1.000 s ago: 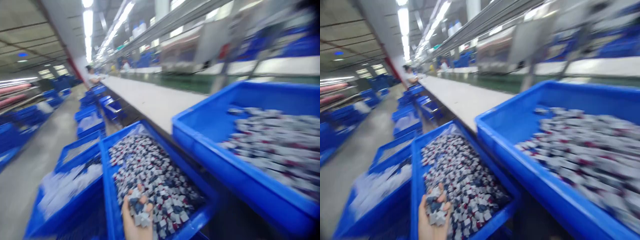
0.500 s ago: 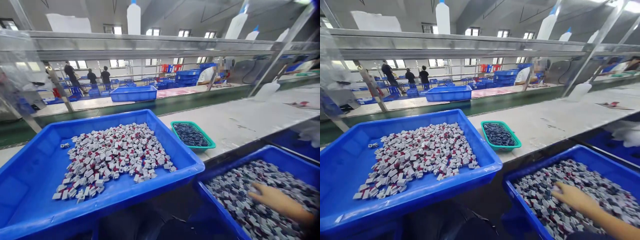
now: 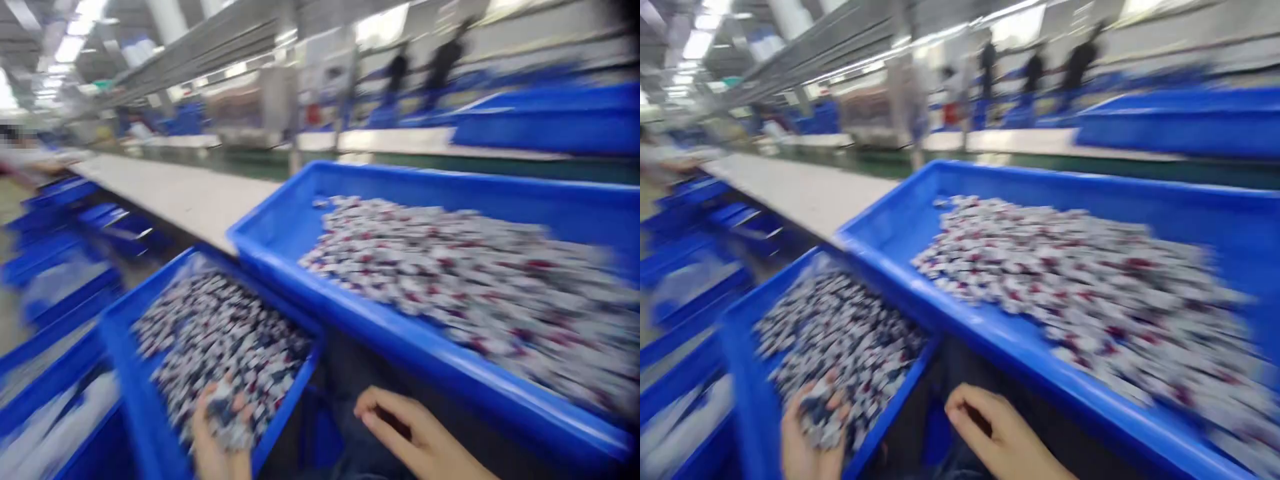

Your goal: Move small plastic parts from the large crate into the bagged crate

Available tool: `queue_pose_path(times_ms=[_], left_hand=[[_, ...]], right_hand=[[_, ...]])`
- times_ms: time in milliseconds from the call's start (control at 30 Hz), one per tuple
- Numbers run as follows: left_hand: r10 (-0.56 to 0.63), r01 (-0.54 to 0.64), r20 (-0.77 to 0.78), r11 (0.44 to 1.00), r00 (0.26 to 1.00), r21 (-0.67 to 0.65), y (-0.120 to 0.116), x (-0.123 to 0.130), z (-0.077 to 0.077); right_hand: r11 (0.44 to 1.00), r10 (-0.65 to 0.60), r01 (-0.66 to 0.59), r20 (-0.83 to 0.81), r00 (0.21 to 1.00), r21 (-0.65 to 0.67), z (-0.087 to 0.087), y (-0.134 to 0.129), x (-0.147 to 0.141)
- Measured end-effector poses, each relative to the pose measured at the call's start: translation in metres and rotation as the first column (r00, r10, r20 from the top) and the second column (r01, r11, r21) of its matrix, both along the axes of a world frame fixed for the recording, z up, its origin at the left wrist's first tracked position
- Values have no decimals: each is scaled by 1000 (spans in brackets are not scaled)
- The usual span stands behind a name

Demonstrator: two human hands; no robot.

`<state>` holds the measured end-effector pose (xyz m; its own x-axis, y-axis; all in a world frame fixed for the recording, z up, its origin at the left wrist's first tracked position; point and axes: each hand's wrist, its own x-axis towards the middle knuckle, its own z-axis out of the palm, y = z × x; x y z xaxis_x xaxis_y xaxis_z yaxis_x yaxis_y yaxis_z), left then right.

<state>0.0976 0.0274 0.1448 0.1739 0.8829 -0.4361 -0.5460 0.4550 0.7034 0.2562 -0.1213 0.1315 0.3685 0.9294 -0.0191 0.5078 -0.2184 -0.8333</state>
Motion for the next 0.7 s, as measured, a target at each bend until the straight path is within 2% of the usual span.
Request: queue_pose_path(times_ms=[33, 133, 233, 300, 367, 433, 500, 600, 700], left_hand=[[74, -74, 25, 997, 997, 18, 0, -10, 4], [117, -122, 53, 987, 992, 107, -6, -23, 19], [211, -213, 29, 964, 977, 157, -14, -24, 28], [348, -342, -11, 928, 938, 144, -19, -26, 28], [462, -453, -47, 882, 886, 130, -21, -29, 24], [485, -471, -69, 868, 872, 154, -22, -33, 20], [432, -411, -58, 886, 900, 217, -21, -35, 16], [289, -281, 25, 903, 957, 325, -21, -36, 14], [140, -170, 105, 906, 985, 388, -23, -38, 15]], right_hand=[[995, 87, -83, -67, 994, 60, 7, 33, -9], [949, 283, -228, -270, 920, 220, 19, 110, -42], [843, 526, -424, -345, 777, 331, 18, 147, -74], [769, 630, -519, -309, 712, 373, 16, 154, -87], [728, 675, -569, -256, 692, 382, 12, 151, -92], [707, 695, -589, -229, 682, 390, 7, 146, -91], [723, 679, -567, -252, 690, 395, 1, 140, -86], [797, 599, -480, -378, 706, 366, -3, 137, -80], [824, 566, -460, -484, 667, 330, 1, 142, -76]])
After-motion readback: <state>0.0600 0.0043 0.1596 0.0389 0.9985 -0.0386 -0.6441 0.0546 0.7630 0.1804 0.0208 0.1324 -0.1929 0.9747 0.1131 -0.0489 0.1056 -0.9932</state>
